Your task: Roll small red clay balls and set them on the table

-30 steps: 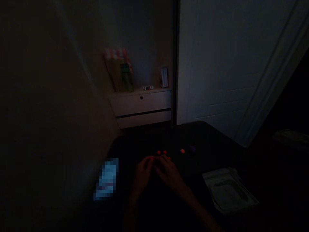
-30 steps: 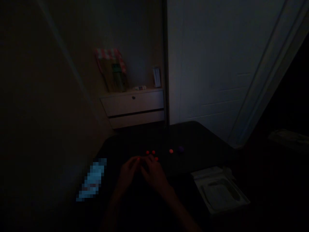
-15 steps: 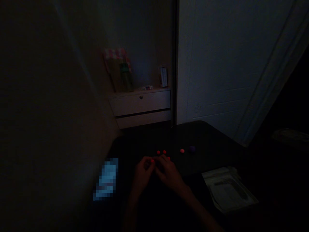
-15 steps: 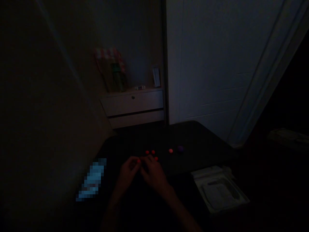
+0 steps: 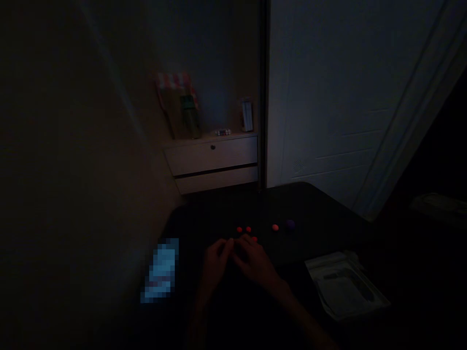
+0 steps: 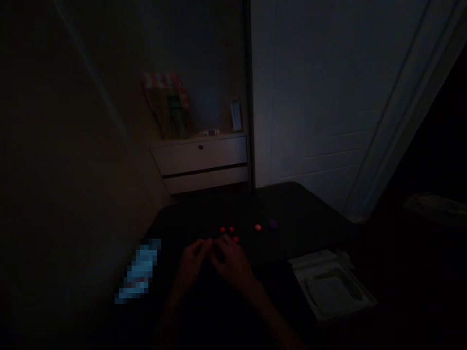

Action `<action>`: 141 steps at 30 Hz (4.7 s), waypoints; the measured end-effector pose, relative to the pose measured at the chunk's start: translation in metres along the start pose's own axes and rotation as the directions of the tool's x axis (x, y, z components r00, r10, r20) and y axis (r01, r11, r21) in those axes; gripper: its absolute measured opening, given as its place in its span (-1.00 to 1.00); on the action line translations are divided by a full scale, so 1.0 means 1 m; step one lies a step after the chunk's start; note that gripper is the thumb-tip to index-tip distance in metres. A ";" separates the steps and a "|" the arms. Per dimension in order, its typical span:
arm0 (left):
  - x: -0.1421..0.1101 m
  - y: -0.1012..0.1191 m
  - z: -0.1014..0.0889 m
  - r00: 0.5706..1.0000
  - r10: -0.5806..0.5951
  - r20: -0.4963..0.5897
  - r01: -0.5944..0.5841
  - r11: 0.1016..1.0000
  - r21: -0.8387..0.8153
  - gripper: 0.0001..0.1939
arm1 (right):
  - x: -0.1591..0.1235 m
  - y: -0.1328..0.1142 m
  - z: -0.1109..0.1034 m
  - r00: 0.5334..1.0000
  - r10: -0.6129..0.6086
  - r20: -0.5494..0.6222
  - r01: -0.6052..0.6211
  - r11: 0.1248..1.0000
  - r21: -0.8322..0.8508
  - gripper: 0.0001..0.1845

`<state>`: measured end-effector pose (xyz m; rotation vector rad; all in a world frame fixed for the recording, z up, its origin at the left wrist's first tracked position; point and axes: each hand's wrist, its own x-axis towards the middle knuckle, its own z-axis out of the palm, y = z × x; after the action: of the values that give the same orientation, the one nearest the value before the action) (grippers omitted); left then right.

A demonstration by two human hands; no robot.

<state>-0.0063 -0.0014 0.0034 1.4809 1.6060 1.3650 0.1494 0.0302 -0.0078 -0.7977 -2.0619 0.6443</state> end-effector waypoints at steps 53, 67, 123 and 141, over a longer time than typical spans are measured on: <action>-0.003 0.006 0.001 0.998 0.027 0.064 -0.025 0.999 -0.029 -0.65 | -0.001 -0.001 -0.002 1.000 0.007 0.011 -0.007 1.000 0.005 -0.78; -0.003 -0.004 0.000 0.999 0.041 0.033 -0.039 0.998 -0.045 -0.77 | -0.001 0.001 -0.002 1.000 0.001 0.008 -0.002 1.000 0.013 -0.72; -0.002 -0.002 -0.001 1.000 0.022 -0.003 -0.022 1.000 -0.015 -0.54 | 0.000 -0.002 -0.003 1.000 -0.009 -0.020 0.010 0.997 0.073 -0.68; 0.001 -0.011 0.001 0.999 0.036 -0.024 -0.037 0.999 -0.021 -0.69 | -0.001 0.005 0.001 1.000 -0.019 -0.007 0.019 0.994 0.111 -0.56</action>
<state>-0.0101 0.0008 -0.0069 1.4937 1.5811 1.4201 0.1508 0.0327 -0.0126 -0.7141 -2.0071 0.7387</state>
